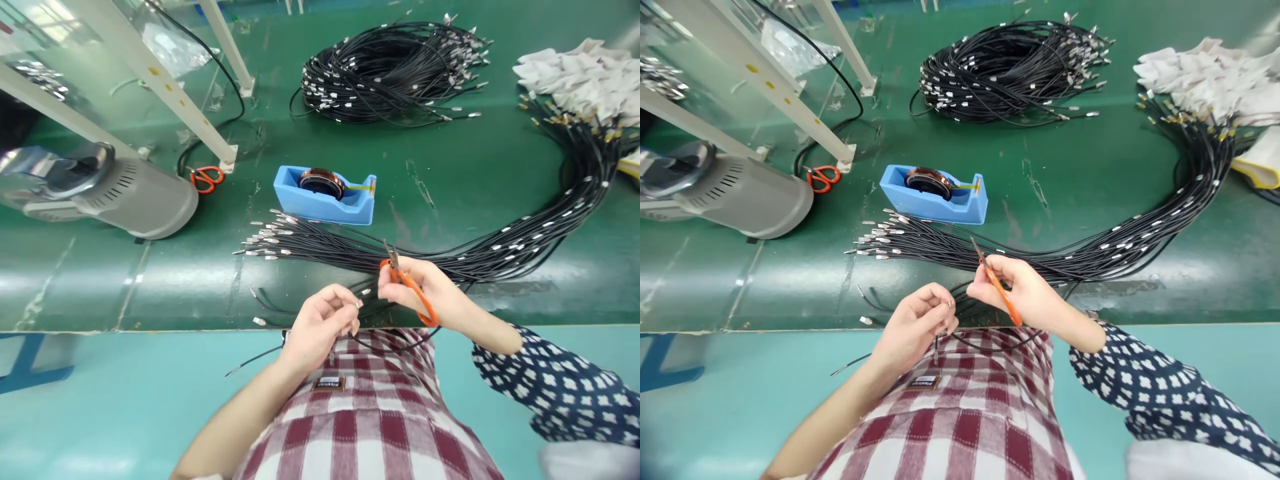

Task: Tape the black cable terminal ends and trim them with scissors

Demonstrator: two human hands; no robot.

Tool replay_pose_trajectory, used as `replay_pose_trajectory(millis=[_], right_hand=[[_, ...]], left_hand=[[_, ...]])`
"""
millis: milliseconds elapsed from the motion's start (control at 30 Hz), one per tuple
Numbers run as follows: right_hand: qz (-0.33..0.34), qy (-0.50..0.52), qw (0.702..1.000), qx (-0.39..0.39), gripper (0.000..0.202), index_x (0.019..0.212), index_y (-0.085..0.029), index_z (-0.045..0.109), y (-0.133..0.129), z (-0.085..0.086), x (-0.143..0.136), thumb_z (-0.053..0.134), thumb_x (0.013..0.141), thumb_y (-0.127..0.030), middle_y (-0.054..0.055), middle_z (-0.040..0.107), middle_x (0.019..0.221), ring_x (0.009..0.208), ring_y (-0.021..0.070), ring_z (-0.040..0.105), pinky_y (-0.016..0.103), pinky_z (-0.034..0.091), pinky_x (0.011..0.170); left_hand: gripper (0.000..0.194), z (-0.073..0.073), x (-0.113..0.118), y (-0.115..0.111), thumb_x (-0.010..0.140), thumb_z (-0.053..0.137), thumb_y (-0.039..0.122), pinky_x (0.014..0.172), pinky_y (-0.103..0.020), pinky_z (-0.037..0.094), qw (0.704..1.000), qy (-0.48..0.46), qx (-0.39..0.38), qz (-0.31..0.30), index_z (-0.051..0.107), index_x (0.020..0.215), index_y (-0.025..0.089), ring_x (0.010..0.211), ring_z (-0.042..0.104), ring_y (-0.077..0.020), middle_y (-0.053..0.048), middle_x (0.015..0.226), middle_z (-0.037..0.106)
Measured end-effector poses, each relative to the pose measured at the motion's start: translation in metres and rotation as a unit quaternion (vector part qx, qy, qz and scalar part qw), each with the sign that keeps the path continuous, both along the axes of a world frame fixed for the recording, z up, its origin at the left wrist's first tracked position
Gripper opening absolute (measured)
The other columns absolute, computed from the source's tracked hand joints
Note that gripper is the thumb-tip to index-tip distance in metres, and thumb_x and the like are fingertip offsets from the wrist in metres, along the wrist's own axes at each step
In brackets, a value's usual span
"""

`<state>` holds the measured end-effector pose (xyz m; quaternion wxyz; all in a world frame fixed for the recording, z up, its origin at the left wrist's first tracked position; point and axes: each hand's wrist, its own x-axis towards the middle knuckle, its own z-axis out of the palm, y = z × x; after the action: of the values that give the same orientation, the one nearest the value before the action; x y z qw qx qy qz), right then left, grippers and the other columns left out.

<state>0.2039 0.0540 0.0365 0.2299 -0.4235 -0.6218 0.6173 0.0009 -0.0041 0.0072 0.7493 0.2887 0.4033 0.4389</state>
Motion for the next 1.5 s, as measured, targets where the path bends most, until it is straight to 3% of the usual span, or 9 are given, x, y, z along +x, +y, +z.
replay_pose_trajectory(millis=[200, 300, 433, 567, 633, 767, 933, 1267, 1500], right_hand=[[0.011, -0.034, 0.999, 0.011, 0.022, 0.079, -0.018, 0.058, -0.009, 0.004, 0.003, 0.078, 0.076, -0.028, -0.004, 0.06, 0.075, 0.068, 0.0103, 0.052, 0.021, 0.044, 0.064], [-0.001, -0.023, 1.0, 0.0, 0.022, 0.078, -0.019, 0.057, -0.013, 0.003, 0.006, 0.078, 0.074, -0.024, -0.005, 0.059, 0.074, 0.066, 0.0093, 0.052, 0.02, 0.044, 0.064], [-0.013, -0.03, 0.999, 0.011, 0.022, 0.078, -0.019, 0.057, -0.015, 0.004, 0.01, 0.078, 0.075, -0.025, -0.004, 0.06, 0.075, 0.066, 0.0097, 0.054, 0.02, 0.045, 0.065], [0.031, -0.09, 0.995, 0.034, 0.023, 0.081, -0.019, 0.058, -0.013, 0.006, 0.021, 0.074, 0.079, -0.035, -0.003, 0.062, 0.076, 0.066, 0.011, 0.054, 0.021, 0.043, 0.063], [0.079, -0.18, 0.976, 0.09, 0.026, 0.075, -0.02, 0.056, -0.01, 0.008, 0.029, 0.071, 0.081, -0.04, -0.003, 0.059, 0.068, 0.061, 0.0107, 0.05, 0.022, 0.037, 0.058], [0.166, -0.34, 0.898, 0.225, 0.039, 0.058, -0.019, 0.046, -0.005, 0.018, 0.042, 0.067, 0.081, -0.043, -0.005, 0.046, 0.05, 0.049, 0.0089, 0.036, 0.024, 0.026, 0.053], [0.235, -0.412, 0.841, 0.26, 0.032, 0.056, -0.02, 0.047, -0.002, 0.027, 0.044, 0.063, 0.078, -0.037, -0.006, 0.048, 0.045, 0.047, 0.0096, 0.031, 0.025, 0.02, 0.052], [0.265, -0.421, 0.828, 0.258, 0.023, 0.055, -0.021, 0.051, 0.003, 0.039, 0.037, 0.059, 0.074, -0.029, -0.004, 0.051, 0.046, 0.047, 0.0103, 0.032, 0.024, 0.02, 0.052], [0.294, -0.418, 0.826, 0.238, 0.023, 0.054, -0.02, 0.048, 0.001, 0.038, 0.035, 0.055, 0.075, -0.024, -0.003, 0.048, 0.044, 0.045, 0.0101, 0.029, 0.026, 0.019, 0.051]], left_hand=[[0.01, 0.009, 0.01, 0.0, 0.082, 0.07, 0.022, 0.07, -0.023, 0.047, 0.978, 0.19, 0.087, -0.024, 0.065, 0.084, 0.014, 0.073, 0.058, -0.0119, -0.002, 0.078, 0.065], [0.009, 0.008, 0.013, -0.001, 0.083, 0.068, 0.022, 0.073, -0.024, 0.048, 0.974, 0.199, 0.105, -0.036, 0.065, 0.087, 0.014, 0.076, 0.06, -0.013, -0.003, 0.081, 0.066], [0.017, 0.004, 0.014, 0.001, 0.086, 0.066, 0.03, 0.057, -0.021, 0.043, 0.98, 0.161, 0.061, -0.098, 0.065, 0.085, 0.013, 0.058, 0.051, -0.0092, 0.001, 0.065, 0.06], [0.013, 0.002, 0.013, 0.001, 0.083, 0.067, 0.025, 0.058, -0.02, 0.044, 0.972, 0.206, 0.099, -0.055, 0.067, 0.079, 0.013, 0.061, 0.053, -0.0095, 0.0, 0.069, 0.061], [0.009, 0.003, 0.012, 0.0, 0.084, 0.066, 0.021, 0.058, -0.02, 0.044, 0.956, 0.249, 0.152, -0.04, 0.069, 0.079, 0.013, 0.064, 0.055, -0.0103, -0.002, 0.073, 0.063], [0.009, 0.004, 0.011, -0.003, 0.086, 0.064, 0.016, 0.052, -0.018, 0.039, 0.91, 0.326, 0.252, -0.055, 0.072, 0.083, 0.015, 0.059, 0.051, -0.0081, -0.001, 0.071, 0.061], [0.009, 0.005, 0.01, -0.005, 0.089, 0.061, 0.013, 0.054, -0.017, 0.04, 0.879, 0.345, 0.322, -0.064, 0.069, 0.087, 0.016, 0.062, 0.053, -0.008, -0.001, 0.075, 0.062], [0.007, 0.002, 0.007, -0.007, 0.088, 0.063, 0.011, 0.056, -0.019, 0.043, 0.847, 0.364, 0.385, -0.049, 0.068, 0.089, 0.016, 0.064, 0.056, -0.0093, -0.002, 0.075, 0.065], [0.011, -0.001, 0.005, -0.008, 0.086, 0.064, 0.005, 0.06, -0.019, 0.048, 0.832, 0.342, 0.436, -0.03, 0.067, 0.091, 0.015, 0.066, 0.058, -0.0096, -0.003, 0.075, 0.066]])
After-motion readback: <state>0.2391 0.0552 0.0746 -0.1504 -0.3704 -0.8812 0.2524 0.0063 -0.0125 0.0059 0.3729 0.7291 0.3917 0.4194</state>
